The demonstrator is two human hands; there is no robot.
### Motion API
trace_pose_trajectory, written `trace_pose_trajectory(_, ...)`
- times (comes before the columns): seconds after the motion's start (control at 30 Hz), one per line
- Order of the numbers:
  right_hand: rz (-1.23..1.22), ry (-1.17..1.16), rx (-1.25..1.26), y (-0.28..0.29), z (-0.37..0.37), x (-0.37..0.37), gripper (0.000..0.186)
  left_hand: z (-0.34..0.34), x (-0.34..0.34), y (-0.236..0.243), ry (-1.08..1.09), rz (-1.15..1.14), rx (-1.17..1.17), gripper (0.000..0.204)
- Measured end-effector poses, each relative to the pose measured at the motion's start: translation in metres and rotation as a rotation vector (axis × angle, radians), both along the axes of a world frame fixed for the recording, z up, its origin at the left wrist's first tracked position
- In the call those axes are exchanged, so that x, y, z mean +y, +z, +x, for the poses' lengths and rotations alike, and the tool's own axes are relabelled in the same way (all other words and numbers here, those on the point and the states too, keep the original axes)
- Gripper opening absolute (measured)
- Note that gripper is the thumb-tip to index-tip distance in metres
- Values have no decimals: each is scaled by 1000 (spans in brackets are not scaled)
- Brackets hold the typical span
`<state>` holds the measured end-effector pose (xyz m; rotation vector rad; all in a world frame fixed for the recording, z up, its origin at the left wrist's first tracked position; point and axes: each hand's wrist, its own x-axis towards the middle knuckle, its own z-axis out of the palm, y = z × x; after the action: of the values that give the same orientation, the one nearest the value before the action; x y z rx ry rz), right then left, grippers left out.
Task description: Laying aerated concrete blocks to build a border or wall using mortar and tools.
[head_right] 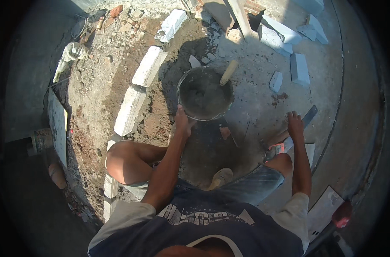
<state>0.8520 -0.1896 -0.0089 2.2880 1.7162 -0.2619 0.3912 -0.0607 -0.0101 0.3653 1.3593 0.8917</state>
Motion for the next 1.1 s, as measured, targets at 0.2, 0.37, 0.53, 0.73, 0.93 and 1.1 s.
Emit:
trace_pose_trajectory(0.2, 390, 430, 327, 60, -161, 101, 66, -30, -21, -16, -222, 209, 322, 53)
trace_pose_trajectory(0.37, 294, 635, 79, 12, -171, 127, 45, 9, -12, 29, -413, 358, 611, 50)
trace_pose_trajectory(0.53, 185, 630, 183, -10, -164, 90, 32, 7, -5, 29, -366, 374, 500, 51)
trace_pose_trajectory(0.73, -25, 442, 342, 14, -169, 84, 30, 12, -36, -16, -263, 397, 492, 53)
trace_pose_trajectory(0.93, 101, 203, 353, 202, -99, 71, 30, 24, -69, 32, -84, -33, -60, 58)
trace_pose_trajectory(1.1, 319, -212, 1172, 227, -139, 36, 29, 29, -72, 42, -16, -6, -27, 56)
